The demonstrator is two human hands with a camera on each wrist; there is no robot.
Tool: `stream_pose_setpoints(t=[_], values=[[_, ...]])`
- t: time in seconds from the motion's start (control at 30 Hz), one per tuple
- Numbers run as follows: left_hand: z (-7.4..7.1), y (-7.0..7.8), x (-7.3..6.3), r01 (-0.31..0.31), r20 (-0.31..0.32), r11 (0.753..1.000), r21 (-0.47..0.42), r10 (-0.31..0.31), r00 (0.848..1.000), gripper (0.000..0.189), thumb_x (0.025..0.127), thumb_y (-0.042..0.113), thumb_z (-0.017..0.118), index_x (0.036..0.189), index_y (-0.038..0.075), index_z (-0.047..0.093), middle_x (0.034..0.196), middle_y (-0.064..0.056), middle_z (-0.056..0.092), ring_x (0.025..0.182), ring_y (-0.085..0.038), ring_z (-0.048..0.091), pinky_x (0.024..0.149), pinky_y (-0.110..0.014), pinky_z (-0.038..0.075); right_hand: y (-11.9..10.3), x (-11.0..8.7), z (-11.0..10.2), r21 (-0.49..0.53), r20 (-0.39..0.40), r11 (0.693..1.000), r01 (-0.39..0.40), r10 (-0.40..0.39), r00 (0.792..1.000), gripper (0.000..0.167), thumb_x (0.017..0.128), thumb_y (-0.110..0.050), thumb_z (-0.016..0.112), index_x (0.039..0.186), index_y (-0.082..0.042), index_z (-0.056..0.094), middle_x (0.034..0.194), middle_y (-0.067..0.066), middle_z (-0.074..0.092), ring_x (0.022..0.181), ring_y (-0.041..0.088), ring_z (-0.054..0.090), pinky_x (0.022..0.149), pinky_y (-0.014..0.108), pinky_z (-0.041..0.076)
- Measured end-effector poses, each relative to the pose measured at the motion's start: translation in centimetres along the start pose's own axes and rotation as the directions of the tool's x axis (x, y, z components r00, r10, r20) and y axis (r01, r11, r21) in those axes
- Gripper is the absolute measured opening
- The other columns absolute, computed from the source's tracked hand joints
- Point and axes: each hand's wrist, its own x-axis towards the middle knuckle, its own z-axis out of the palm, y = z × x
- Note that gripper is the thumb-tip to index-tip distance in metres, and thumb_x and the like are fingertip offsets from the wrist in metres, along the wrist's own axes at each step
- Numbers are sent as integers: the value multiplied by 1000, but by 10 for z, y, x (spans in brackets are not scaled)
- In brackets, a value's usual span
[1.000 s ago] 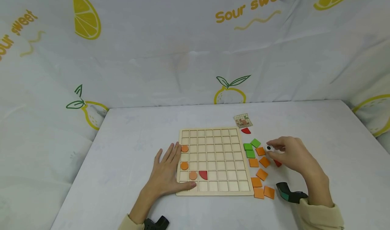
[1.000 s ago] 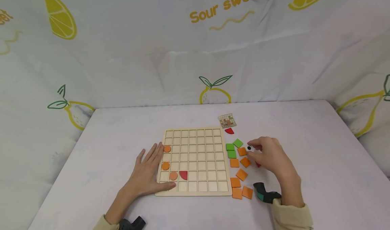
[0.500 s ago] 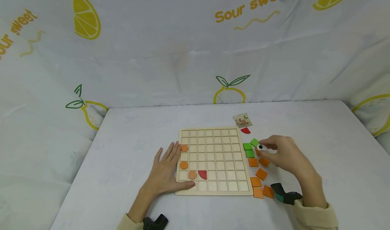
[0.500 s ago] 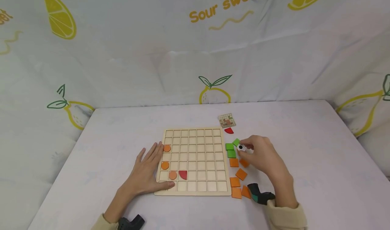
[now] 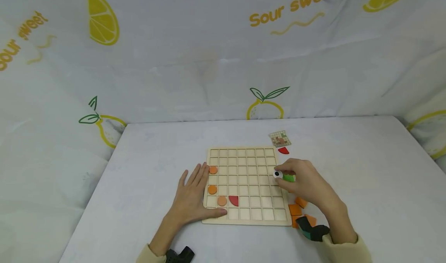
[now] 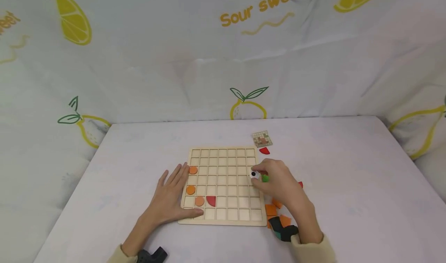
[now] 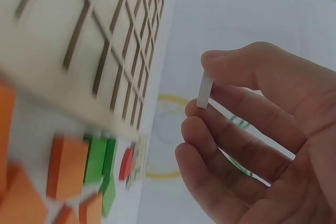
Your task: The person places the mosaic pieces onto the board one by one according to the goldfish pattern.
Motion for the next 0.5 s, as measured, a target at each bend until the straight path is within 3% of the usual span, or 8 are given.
stream_pose_setpoints(t=[0.23,0.4,0.5], values=[[3,6,0,18,-31,1000,15,-17,999,136,67,92,59,164,6,18,173,-6,15,161,-27,17,127,-61,12,-23,13,19,20,28,999,50,-51,998,25,86,-11,79,109,-2,79,94,1,74,87,16,64,78,34,58],[4,7,-1,35,-19,999,26,-34,999,136,67,93,57,164,8,15,173,-5,13,162,-26,15,127,-60,11,-36,20,34,24,34,997,79,-80,996,24,85,-10,79,108,-2,80,89,1,73,82,15,59,72,25,52],[3,9,-1,39,-13,999,26,-39,999,136,68,93,57,164,8,14,173,-5,12,162,-26,14,128,-60,11,-41,24,43,47,38,994,98,-99,994,24,85,-8,79,107,-2,80,91,2,74,83,15,60,73,26,53]])
